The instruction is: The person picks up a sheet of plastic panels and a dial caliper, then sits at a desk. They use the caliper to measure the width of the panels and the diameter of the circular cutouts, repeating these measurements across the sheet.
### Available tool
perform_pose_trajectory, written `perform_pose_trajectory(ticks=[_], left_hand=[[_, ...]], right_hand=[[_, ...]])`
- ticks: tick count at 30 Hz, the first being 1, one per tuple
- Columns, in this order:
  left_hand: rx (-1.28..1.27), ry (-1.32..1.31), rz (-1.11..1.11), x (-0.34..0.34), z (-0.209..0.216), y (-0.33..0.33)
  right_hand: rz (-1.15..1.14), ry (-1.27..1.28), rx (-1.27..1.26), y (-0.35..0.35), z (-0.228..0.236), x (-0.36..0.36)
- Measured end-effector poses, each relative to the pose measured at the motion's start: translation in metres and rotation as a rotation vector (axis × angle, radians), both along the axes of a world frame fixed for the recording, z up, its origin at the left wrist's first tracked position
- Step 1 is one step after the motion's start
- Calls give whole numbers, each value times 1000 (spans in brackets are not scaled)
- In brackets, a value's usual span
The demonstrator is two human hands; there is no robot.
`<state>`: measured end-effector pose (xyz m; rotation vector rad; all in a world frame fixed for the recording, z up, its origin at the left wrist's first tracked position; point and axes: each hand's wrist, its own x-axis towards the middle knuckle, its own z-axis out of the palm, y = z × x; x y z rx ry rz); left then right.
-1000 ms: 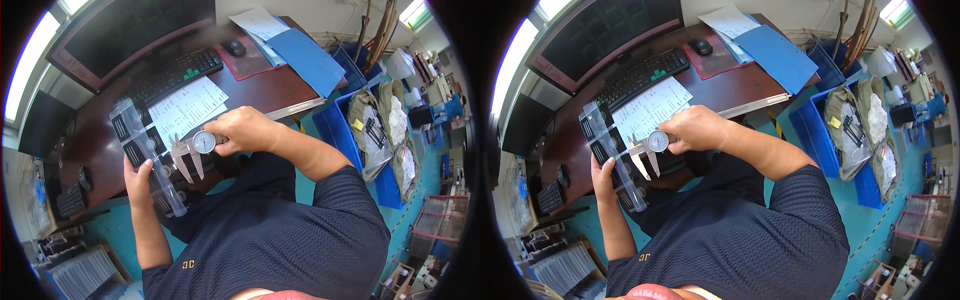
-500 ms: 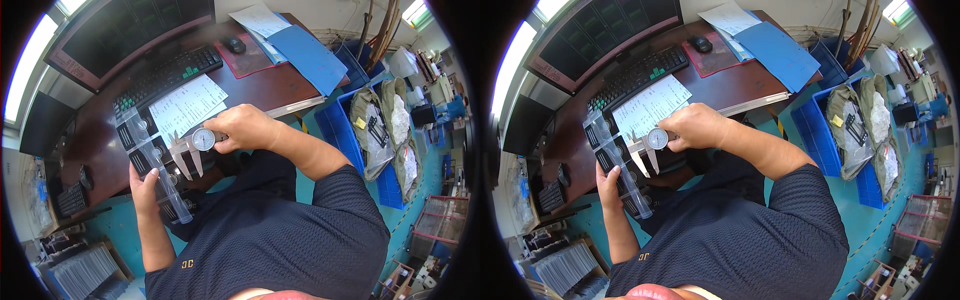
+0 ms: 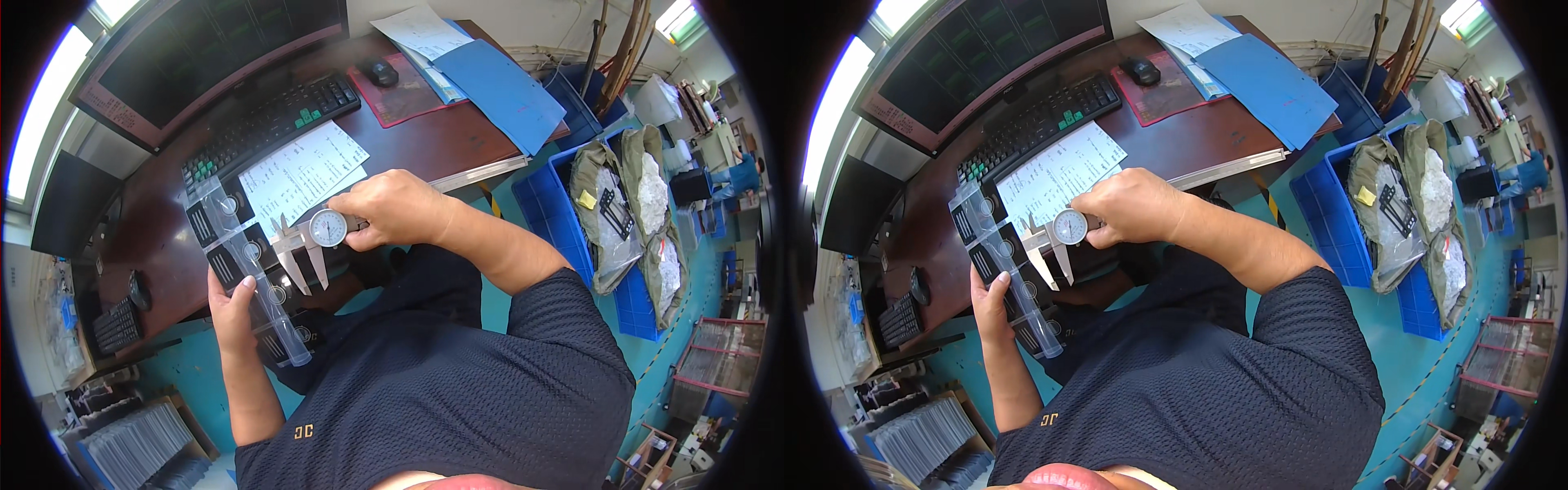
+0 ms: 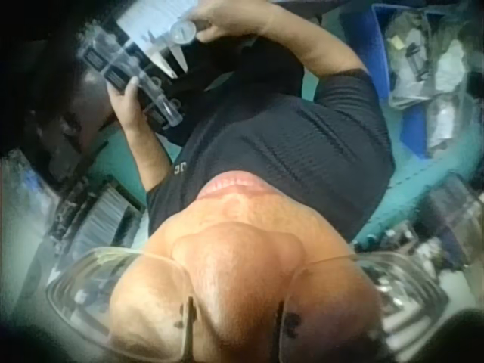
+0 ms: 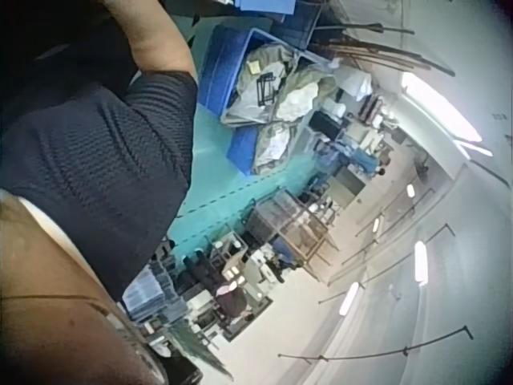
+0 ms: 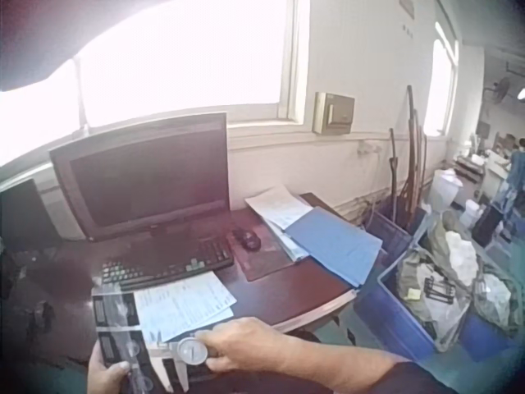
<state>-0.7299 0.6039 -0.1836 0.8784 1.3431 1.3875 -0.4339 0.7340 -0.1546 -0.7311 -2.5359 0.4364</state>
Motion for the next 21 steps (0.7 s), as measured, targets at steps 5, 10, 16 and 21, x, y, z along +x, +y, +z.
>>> perform_pose_trajectory(ticks=[5, 10, 16, 21], left_hand=[[-33, 13, -10, 1, 0, -1], [-76, 22, -8, 12, 3, 9], [-125, 60, -10, 30, 7, 27], [-93, 76, -41, 34, 8, 31]], right_hand=[[-10, 20, -27, 1, -5, 5], [-15, 67, -55, 10, -17, 18], [-59, 110, -77, 22, -32, 37], [-90, 104, -107, 20, -32, 42]])
